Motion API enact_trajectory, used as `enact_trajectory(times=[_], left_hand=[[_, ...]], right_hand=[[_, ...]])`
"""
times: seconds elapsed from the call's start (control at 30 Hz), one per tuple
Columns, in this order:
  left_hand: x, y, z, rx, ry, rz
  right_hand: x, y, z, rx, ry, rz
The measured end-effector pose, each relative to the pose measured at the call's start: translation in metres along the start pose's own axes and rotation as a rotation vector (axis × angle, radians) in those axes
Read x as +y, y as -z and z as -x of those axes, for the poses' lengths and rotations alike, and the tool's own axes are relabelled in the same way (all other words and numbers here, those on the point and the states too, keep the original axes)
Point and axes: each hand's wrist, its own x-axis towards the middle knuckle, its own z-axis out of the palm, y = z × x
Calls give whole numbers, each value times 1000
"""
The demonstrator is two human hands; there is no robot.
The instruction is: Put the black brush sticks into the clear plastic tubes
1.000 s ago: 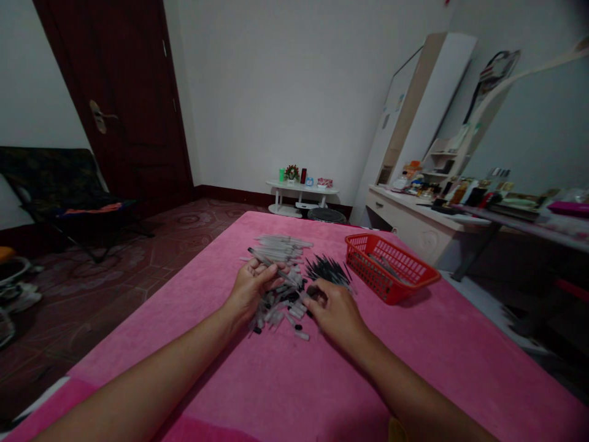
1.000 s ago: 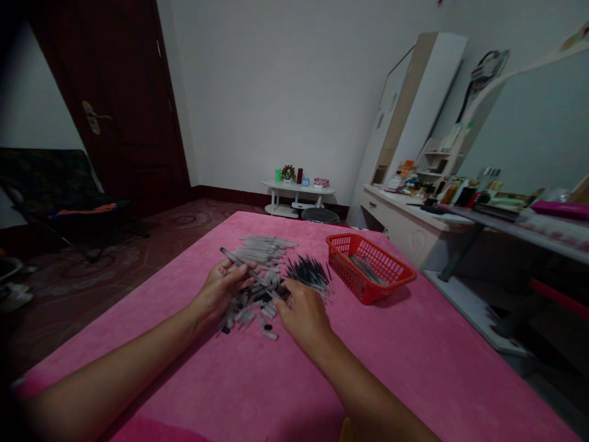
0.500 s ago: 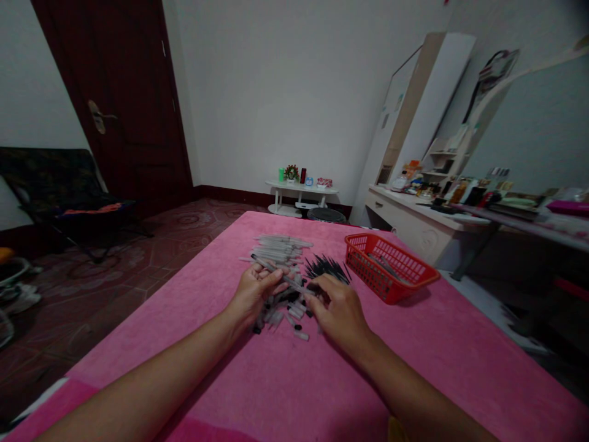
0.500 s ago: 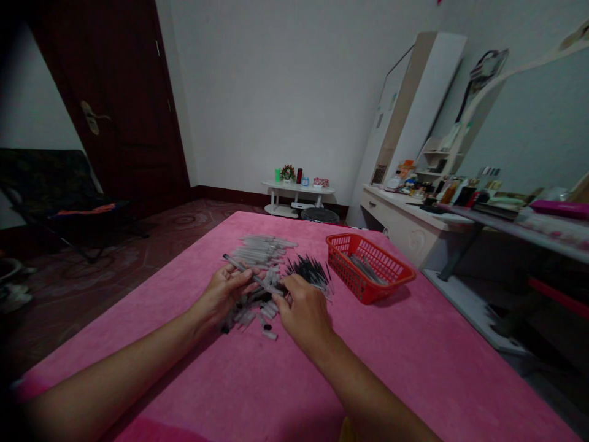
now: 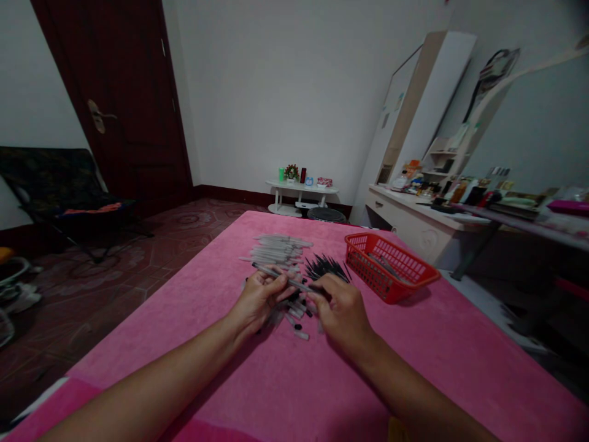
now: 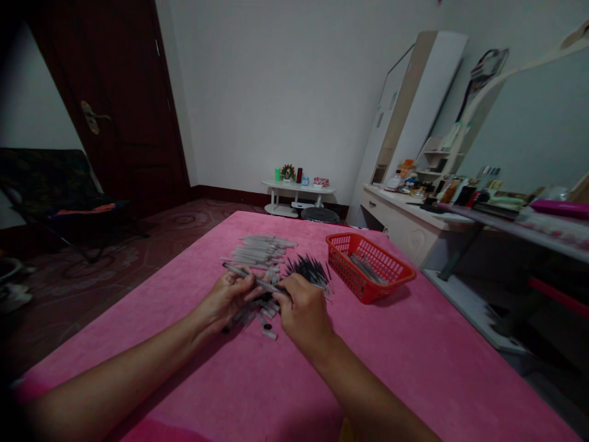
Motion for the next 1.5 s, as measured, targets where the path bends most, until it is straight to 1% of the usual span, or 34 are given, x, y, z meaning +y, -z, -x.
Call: enact_trajectory(times=[0.17, 0.27, 0.4, 0.6, 0.73, 0.93, 1.07, 1.1, 1.17, 1.2, 1.23, 1.27, 1.3, 1.37, 1.4, 1.43, 1.47, 1.5], left_hand=[[-1, -2, 5, -7, -27, -22], [-2, -3, 7, -16, -54, -26], [-2, -3, 9, -30, -85, -36], [1, -5, 12, -66, -135, -98], [2, -6, 14, -84, -157, -137], [3, -7, 13, -110, -175, -179], [4, -13, 11, -158, -189, -299], [5, -13, 10, -170, -208, -341], [9, -12, 6, -186, -283, -432], [11, -8, 3, -190, -331, -487], [14, -3, -1, -184, -383, -547], [18, 4, -5, -146, -442, -617], [21, 12, -10, -89, -476, -716], [27, 32, -19, 57, -527, -907], [29, 43, -24, 96, -518, -998], [31, 53, -28, 149, -520, -1088], [32, 62, -32, 181, -516, -1177], [32, 69, -35, 211, -516, -1227]], right_hand=[[-2, -1, -1, 34, -86, -82], [-4, -3, -2, 48, -211, -190], [-8, -2, -5, 30, -390, -371], [-10, 6, -10, -114, -619, -730], [-7, 10, -13, -212, -736, -886], [-5, 10, -13, -259, -773, -944], [-3, 5, -13, -329, -749, -943], [-1, 7, -15, -326, -731, -921], [3, 16, -21, -264, -688, -847], [6, 24, -25, -211, -665, -785], [10, 34, -29, -132, -638, -707], [16, 46, -34, -46, -601, -592], [22, 58, -37, 50, -548, -431], [38, 82, -42, 234, -449, 17], [46, 93, -42, 309, -454, 252], [54, 102, -42, 342, -479, 462], [61, 110, -40, 332, -501, 620], [68, 117, -39, 303, -539, 734]])
